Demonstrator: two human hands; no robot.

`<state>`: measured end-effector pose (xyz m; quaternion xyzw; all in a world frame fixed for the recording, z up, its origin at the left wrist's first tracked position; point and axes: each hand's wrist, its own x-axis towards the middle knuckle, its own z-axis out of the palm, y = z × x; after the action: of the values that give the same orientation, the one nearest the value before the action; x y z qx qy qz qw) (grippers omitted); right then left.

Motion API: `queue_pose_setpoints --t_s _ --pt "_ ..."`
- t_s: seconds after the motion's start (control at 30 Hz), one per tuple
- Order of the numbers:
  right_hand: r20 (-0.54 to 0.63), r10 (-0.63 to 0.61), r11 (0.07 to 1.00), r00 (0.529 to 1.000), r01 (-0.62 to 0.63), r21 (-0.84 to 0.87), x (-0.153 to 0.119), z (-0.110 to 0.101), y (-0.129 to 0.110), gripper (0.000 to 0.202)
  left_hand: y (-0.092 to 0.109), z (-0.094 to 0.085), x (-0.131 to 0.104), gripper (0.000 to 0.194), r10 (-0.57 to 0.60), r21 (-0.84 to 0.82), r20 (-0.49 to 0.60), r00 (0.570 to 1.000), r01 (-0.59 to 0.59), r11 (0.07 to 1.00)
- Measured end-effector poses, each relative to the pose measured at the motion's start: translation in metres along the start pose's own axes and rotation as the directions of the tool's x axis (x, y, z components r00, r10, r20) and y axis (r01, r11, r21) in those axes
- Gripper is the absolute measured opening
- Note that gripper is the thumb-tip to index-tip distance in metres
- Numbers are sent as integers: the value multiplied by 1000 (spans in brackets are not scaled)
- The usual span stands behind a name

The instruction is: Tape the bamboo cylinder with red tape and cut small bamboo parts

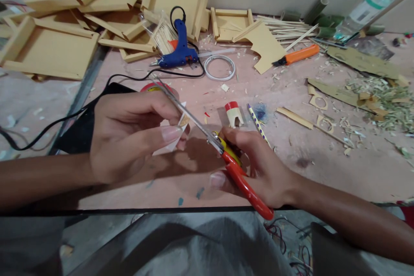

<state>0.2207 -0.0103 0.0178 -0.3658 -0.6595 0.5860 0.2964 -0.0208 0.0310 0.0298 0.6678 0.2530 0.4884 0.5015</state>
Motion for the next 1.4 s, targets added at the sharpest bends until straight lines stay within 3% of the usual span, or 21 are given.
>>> queue_pose_setpoints --t_s 0.23,1.0,1.4 --pt "-17 -45 999 999 44 -11 1 0 0 44 0 -3 2 20 43 41 73 996 -46 998" --pt "-19 -87 994 996 85 -73 4 3 -2 54 -2 -1 -1 21 -87 -58 55 995 90 994" --pt "-22 -66 994 998 64 -91 1 2 0 49 -7 -2 -2 20 -31 -66 68 997 36 997"
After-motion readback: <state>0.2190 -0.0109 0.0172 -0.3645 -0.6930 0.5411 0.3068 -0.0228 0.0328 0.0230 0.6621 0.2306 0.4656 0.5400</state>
